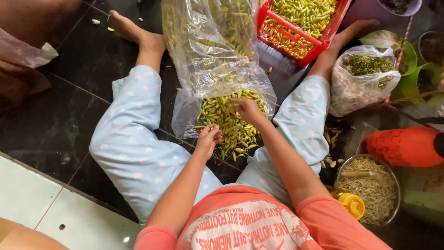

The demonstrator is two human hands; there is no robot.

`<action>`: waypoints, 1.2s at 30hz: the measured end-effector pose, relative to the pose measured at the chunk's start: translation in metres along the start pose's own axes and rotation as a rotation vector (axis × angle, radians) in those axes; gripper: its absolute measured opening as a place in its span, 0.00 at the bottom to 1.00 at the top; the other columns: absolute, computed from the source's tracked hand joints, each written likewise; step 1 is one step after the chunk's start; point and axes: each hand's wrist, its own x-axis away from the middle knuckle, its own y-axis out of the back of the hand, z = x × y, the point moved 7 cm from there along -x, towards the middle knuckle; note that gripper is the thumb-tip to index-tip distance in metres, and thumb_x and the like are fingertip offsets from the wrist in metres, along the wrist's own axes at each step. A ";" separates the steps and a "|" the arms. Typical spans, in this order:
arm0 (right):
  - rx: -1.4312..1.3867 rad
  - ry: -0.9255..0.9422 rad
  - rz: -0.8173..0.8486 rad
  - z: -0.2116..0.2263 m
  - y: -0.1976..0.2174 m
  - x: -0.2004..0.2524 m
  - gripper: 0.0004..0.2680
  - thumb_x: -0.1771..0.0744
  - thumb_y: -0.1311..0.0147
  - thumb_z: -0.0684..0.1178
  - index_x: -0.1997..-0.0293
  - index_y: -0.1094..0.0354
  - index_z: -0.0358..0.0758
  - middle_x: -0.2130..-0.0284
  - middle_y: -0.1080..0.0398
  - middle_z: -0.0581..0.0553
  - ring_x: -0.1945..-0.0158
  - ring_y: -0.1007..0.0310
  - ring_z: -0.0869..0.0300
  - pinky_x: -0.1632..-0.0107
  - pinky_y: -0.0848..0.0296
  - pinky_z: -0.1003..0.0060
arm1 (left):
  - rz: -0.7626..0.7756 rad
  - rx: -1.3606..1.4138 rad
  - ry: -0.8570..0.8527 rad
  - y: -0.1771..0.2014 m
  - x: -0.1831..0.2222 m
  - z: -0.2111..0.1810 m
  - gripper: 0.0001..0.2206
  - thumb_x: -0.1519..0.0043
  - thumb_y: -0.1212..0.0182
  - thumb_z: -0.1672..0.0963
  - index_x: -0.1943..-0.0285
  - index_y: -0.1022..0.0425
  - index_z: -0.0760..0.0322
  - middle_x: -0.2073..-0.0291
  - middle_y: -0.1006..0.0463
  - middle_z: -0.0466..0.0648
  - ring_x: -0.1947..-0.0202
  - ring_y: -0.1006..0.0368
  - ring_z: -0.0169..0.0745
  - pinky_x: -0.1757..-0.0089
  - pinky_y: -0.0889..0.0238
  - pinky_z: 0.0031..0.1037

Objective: Sorting through harvested produce to remove weeds, stems, or debris by hand while sitting on the floor.

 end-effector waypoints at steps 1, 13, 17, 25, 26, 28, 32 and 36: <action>0.005 0.001 0.002 0.005 0.003 0.008 0.16 0.30 0.48 0.36 0.33 0.29 0.41 0.55 0.25 0.33 0.58 0.19 0.43 0.59 0.20 0.53 | 0.001 0.005 -0.001 -0.003 0.003 -0.001 0.08 0.34 0.35 0.53 0.53 0.27 0.55 0.67 0.20 0.44 0.72 0.21 0.34 0.69 0.23 0.21; -0.056 0.228 -0.154 0.072 -0.037 0.081 0.04 0.31 0.36 0.44 0.55 0.26 0.41 0.64 0.20 0.44 0.57 0.18 0.51 0.57 0.15 0.55 | 0.028 0.106 -0.106 -0.008 0.004 -0.002 0.14 0.36 0.31 0.54 0.44 0.21 0.61 0.60 0.18 0.46 0.66 0.21 0.33 0.59 0.23 0.19; -0.351 0.034 -0.146 0.045 -0.044 0.065 0.07 0.31 0.37 0.45 0.48 0.26 0.39 0.60 0.22 0.42 0.56 0.20 0.55 0.58 0.18 0.58 | 0.051 0.046 -0.122 -0.010 0.011 -0.015 0.09 0.34 0.35 0.56 0.48 0.24 0.59 0.67 0.22 0.43 0.73 0.25 0.29 0.70 0.31 0.13; -0.416 -0.081 -0.049 0.013 -0.052 0.062 0.07 0.30 0.38 0.49 0.63 0.22 0.37 0.76 0.26 0.46 0.75 0.32 0.64 0.72 0.34 0.67 | 0.042 -0.324 -0.278 -0.018 0.024 -0.027 0.08 0.36 0.33 0.57 0.50 0.20 0.62 0.73 0.23 0.45 0.77 0.28 0.27 0.76 0.35 0.14; -0.424 -0.076 -0.046 0.024 -0.051 0.065 0.07 0.30 0.38 0.49 0.61 0.22 0.37 0.74 0.25 0.44 0.75 0.32 0.64 0.72 0.33 0.67 | 0.004 -0.392 -0.335 -0.022 0.037 -0.043 0.07 0.37 0.31 0.57 0.52 0.20 0.60 0.72 0.22 0.46 0.76 0.27 0.27 0.74 0.34 0.16; -0.432 -0.072 -0.045 0.028 -0.053 0.067 0.07 0.30 0.38 0.50 0.58 0.23 0.38 0.71 0.24 0.43 0.75 0.32 0.64 0.71 0.33 0.67 | -0.033 -0.462 -0.391 -0.025 0.046 -0.058 0.07 0.39 0.28 0.57 0.54 0.19 0.59 0.72 0.20 0.48 0.74 0.26 0.28 0.73 0.32 0.17; -0.623 -0.153 -0.041 0.000 -0.065 0.061 0.07 0.31 0.37 0.48 0.64 0.25 0.36 0.75 0.27 0.48 0.75 0.35 0.67 0.71 0.36 0.72 | 0.020 -0.332 -0.366 -0.019 0.032 -0.044 0.08 0.42 0.25 0.58 0.59 0.21 0.61 0.69 0.18 0.47 0.71 0.26 0.24 0.68 0.30 0.15; -1.060 -0.325 -0.008 -0.032 -0.088 0.058 0.07 0.29 0.42 0.45 0.67 0.30 0.36 0.79 0.37 0.53 0.76 0.42 0.70 0.71 0.44 0.77 | 0.138 -0.196 -0.326 -0.029 0.031 -0.034 0.07 0.41 0.27 0.60 0.59 0.22 0.65 0.74 0.19 0.46 0.75 0.27 0.24 0.72 0.31 0.10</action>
